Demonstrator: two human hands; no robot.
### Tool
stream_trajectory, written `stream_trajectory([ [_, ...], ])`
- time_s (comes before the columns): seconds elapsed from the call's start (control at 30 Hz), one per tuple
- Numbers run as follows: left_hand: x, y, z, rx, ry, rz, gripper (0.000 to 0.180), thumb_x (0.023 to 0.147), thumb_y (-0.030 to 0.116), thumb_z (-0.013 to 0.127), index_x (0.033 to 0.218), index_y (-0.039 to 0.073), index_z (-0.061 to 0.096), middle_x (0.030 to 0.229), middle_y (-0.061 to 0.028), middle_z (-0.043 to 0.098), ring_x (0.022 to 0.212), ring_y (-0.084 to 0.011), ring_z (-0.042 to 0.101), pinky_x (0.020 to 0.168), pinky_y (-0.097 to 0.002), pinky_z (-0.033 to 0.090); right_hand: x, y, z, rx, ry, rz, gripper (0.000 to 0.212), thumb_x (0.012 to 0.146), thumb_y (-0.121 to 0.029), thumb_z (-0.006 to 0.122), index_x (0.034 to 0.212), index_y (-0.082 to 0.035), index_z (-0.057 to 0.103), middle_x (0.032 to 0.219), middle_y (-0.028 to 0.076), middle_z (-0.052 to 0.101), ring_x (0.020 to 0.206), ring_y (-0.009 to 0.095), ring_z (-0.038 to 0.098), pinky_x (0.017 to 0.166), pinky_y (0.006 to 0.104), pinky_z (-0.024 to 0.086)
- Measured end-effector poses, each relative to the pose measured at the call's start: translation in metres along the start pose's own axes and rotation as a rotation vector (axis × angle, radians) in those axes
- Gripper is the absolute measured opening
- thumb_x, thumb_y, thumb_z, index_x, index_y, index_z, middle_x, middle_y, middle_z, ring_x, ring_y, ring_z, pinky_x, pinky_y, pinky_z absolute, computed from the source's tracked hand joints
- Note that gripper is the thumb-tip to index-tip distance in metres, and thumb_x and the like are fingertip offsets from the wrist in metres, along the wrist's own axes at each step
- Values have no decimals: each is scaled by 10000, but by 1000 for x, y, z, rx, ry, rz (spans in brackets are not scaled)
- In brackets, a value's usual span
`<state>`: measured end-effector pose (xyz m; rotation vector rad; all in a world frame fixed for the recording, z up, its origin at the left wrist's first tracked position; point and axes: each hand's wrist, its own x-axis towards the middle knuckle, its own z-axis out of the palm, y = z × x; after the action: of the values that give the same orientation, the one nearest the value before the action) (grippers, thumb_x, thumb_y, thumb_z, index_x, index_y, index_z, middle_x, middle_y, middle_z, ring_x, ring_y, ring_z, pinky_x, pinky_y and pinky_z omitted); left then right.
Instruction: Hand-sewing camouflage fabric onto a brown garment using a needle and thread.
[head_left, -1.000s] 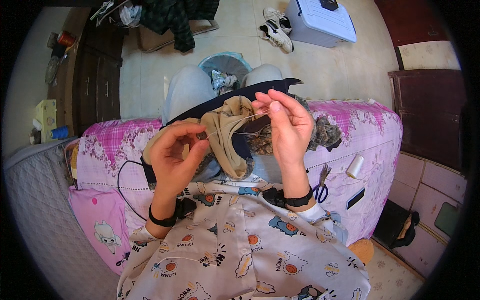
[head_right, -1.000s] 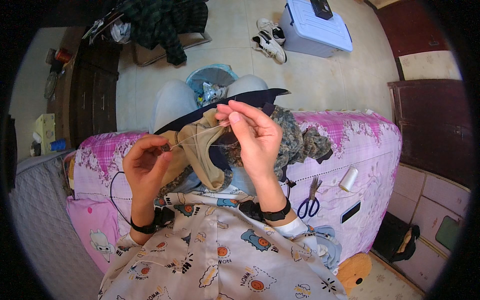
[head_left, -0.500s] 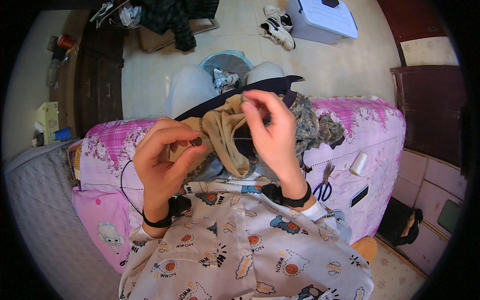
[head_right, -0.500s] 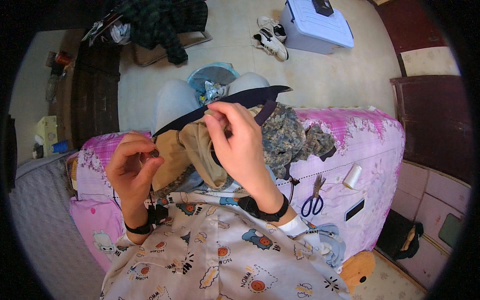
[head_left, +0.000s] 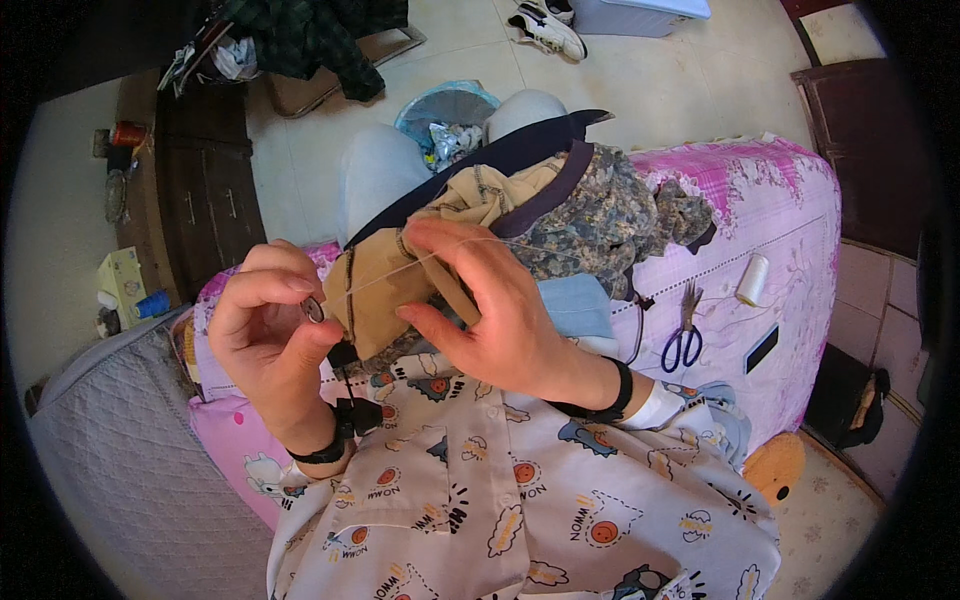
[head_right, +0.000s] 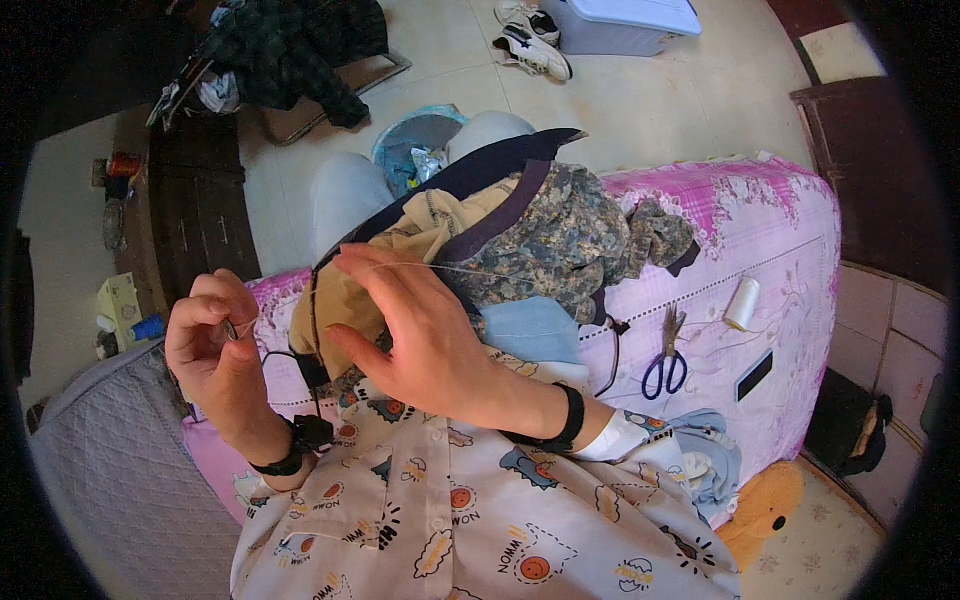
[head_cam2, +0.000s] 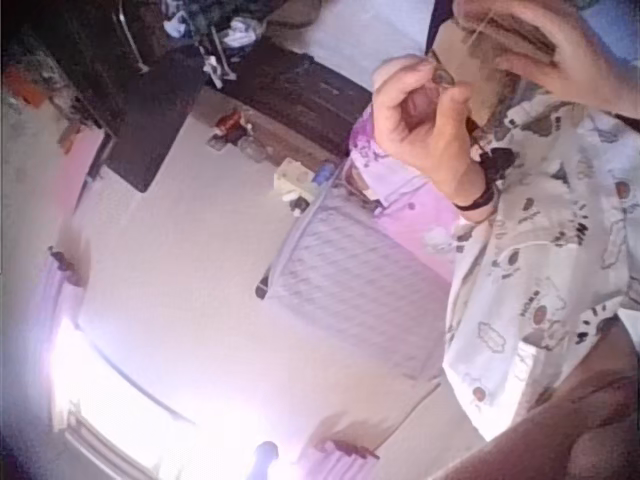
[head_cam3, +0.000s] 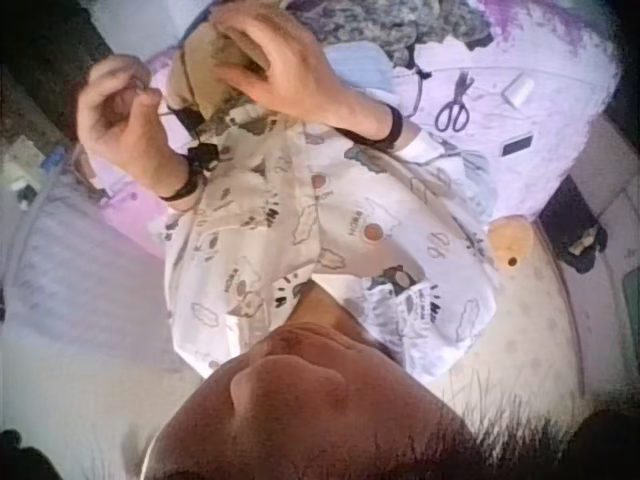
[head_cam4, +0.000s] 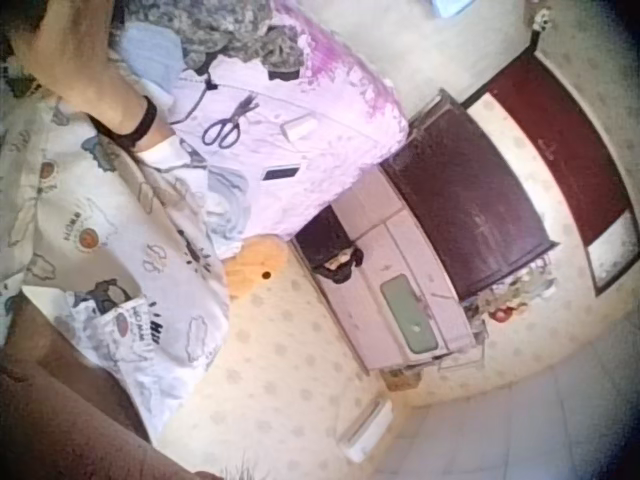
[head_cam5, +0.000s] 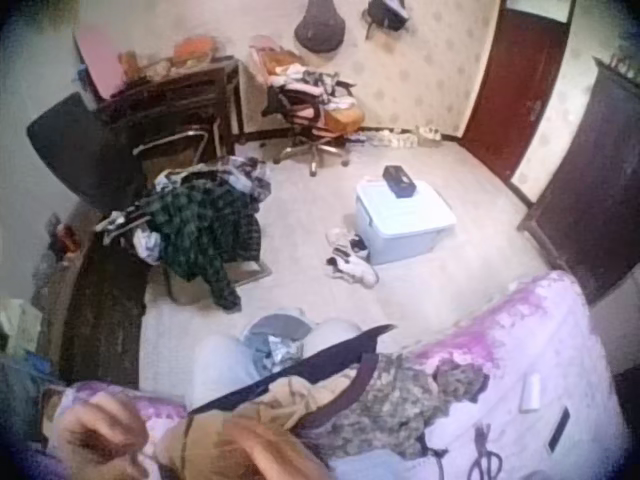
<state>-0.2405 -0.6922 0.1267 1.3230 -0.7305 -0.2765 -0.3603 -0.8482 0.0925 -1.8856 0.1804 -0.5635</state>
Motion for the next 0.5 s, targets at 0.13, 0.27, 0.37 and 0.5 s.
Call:
stream_trajectory([
  [0.13, 0, 4, -2, -4, 53, -17, 394, 743, 188, 858, 971, 10, 590, 889, -78, 556, 759, -155, 480, 659, -256, 354, 7, -7, 2, 185, -48, 84, 463, 789, -96, 742, 1205, 11, 568, 1169, 176, 596, 1061, 367, 583, 904, 427, 472],
  [0.27, -2, 7, -9, 24, 63, 16, 403, 738, 194, 861, 972, 10, 588, 880, -78, 554, 738, -155, 478, 639, -255, 349, 9, -4, 4, 213, -103, 144, 450, 779, -93, 746, 1189, -3, 584, 1135, 162, 588, 1022, 359, 579, 875, 429, 470],
  [0.37, -4, 13, -16, 36, 81, 10, 404, 742, 193, 859, 972, 5, 587, 879, -80, 553, 722, -156, 477, 622, -255, 345, 10, -3, 6, 76, -129, 58, 435, 771, -88, 748, 1173, -15, 599, 1112, 148, 577, 997, 347, 571, 852, 428, 465],
  [0.5, -6, 19, -31, 110, 85, 5, 413, 780, 287, 835, 1000, 37, 589, 924, -36, 537, 742, -134, 394, 641, -269, 307, 19, -9, 11, 180, -116, 41, 424, 780, -98, 751, 1168, -14, 603, 1145, 147, 579, 1050, 341, 571, 901, 413, 458],
])
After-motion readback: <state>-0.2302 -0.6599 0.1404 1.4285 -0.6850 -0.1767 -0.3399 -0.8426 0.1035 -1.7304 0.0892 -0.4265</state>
